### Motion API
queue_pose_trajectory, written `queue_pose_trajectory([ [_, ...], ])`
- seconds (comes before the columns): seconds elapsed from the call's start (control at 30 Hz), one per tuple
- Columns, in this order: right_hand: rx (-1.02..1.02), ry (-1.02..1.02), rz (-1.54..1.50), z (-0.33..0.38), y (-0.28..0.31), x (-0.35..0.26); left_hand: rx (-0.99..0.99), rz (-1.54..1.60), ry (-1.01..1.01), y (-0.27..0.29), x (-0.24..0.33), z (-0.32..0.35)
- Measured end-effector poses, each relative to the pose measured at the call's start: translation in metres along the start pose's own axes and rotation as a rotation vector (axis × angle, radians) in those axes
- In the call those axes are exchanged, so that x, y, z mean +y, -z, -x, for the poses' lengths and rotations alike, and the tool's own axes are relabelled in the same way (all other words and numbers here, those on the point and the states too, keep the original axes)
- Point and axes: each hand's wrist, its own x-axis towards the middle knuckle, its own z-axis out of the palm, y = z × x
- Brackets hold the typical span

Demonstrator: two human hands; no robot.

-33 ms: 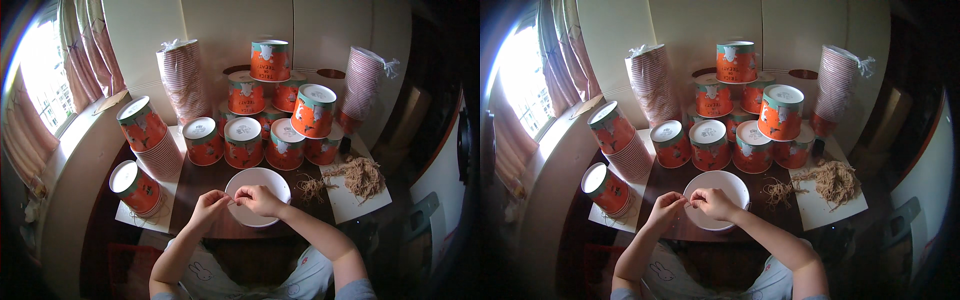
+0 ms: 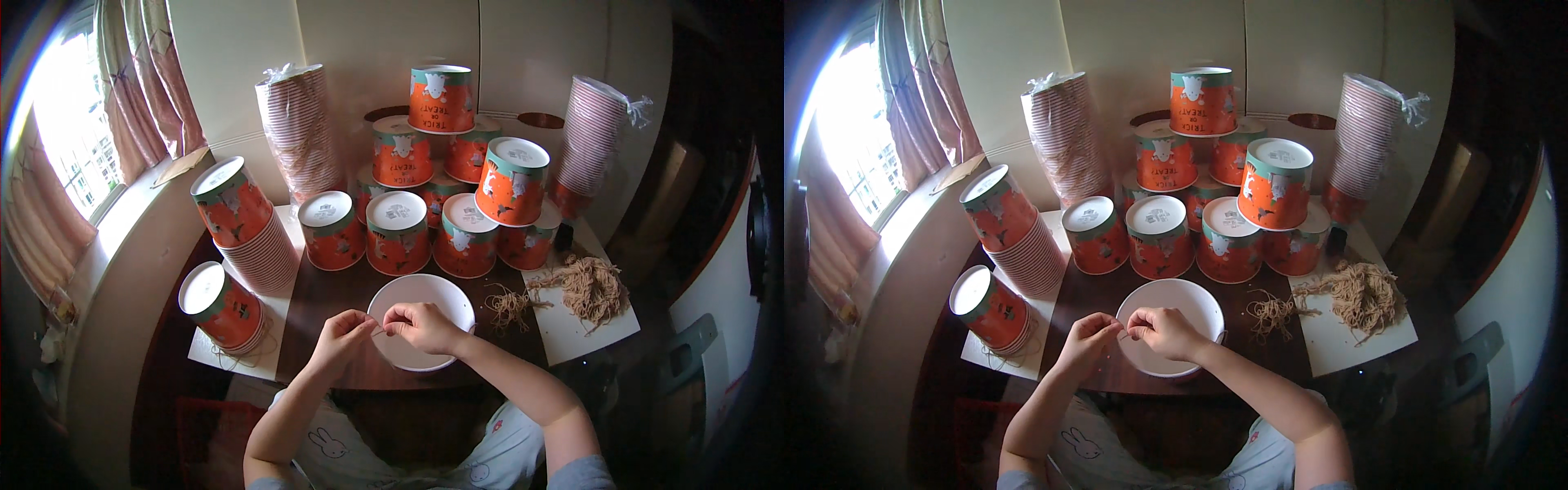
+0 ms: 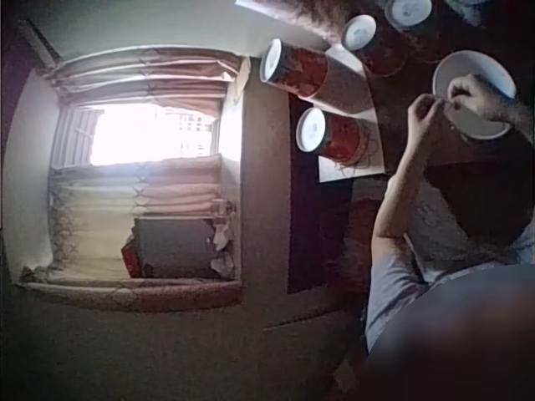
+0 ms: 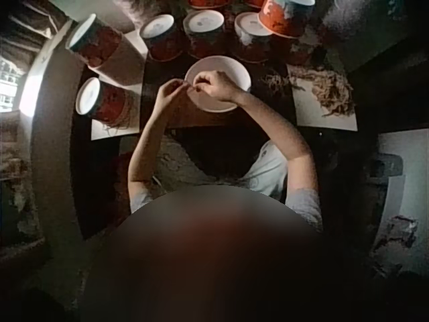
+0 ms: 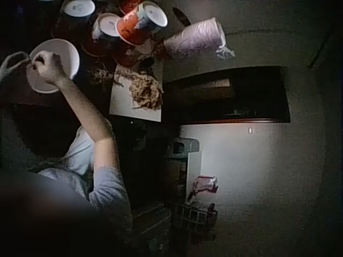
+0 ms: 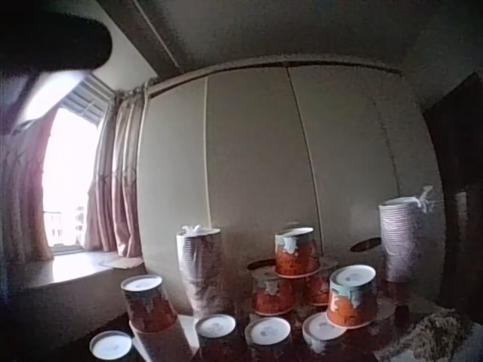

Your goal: Tying rubber bands around the upper rims of paper buckets for packaging preparation.

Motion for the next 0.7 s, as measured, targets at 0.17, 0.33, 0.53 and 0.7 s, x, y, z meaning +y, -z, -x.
queue_pose_trajectory([
  [0.17,-0.024,-0.003,0.032,0.001,0.002,-0.006,0.026,-0.009,0.004,0.001,-0.004,-0.002],
  [0.33,0.056,0.089,0.096,0.001,-0.002,-0.005,0.020,-0.059,0.009,0.001,-0.006,-0.004],
  [0.53,0.163,0.147,0.115,0.001,-0.005,-0.007,-0.018,-0.074,-0.017,0.003,-0.008,-0.004],
  [0.7,0.133,0.144,0.095,-0.001,0.001,-0.015,0.125,-0.440,-0.478,0.000,-0.008,0.001],
])
